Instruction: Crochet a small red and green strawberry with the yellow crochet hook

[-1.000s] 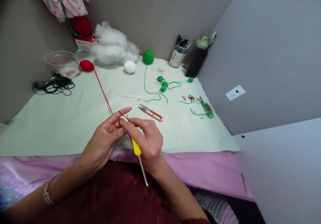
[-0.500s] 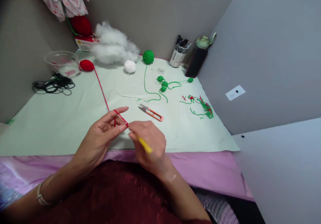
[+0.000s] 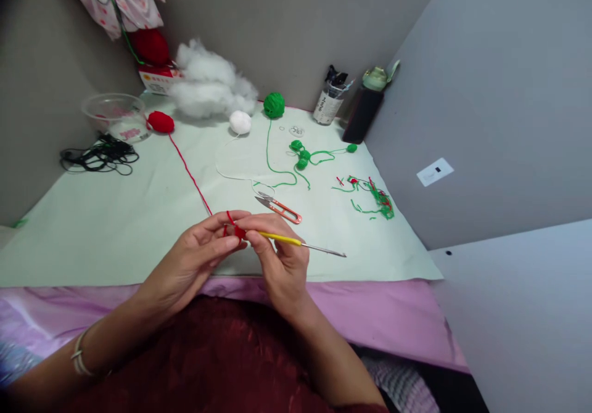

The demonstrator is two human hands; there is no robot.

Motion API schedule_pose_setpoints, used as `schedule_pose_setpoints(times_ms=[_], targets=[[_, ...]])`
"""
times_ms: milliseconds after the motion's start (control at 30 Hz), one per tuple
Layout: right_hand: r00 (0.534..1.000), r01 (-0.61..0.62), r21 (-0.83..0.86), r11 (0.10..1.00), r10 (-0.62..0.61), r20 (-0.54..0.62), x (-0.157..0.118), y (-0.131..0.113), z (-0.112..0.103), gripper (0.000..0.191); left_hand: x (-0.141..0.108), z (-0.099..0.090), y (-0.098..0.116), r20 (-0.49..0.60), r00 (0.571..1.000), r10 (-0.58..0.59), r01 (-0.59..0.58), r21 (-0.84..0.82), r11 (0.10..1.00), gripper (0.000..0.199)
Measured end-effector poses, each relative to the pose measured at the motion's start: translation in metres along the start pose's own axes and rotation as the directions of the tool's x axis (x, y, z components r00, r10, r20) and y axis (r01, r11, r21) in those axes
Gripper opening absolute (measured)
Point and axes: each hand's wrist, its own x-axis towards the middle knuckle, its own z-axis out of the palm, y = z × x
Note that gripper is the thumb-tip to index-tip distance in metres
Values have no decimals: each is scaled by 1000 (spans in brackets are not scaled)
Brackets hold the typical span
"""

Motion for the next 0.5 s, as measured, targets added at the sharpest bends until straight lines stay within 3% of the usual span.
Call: schedule_pose_setpoints(times_ms=[133,233,300,367,433,500], targets=[[993,113,-151,982,-108,39,-7,1,2,24,0,1,0,-78,997,22,-18,57,998,33],[949,315,-408,857,-288,128,-13,3,2,36,0,2,-1,-81,997,-17,14,-37,999,37],[934,356,-452,818,-328,143,-14,3,0,39,1,0,-2,-28,996,-85,81,-122,989,36],[963,267,-354,896,-263,60,-12,3,-3,33,2,-3,-2,5,989,-149,147,-179,973,33],[992,98,-157,983,-110,-65,-8,1,-7,24,2,-6,0,-14,985,-171,165,-192,967,28],[992,-51,55,997,57,-111,-4,0,-8,20,1,-6,1,-47,989,-137,129,-156,979,23]])
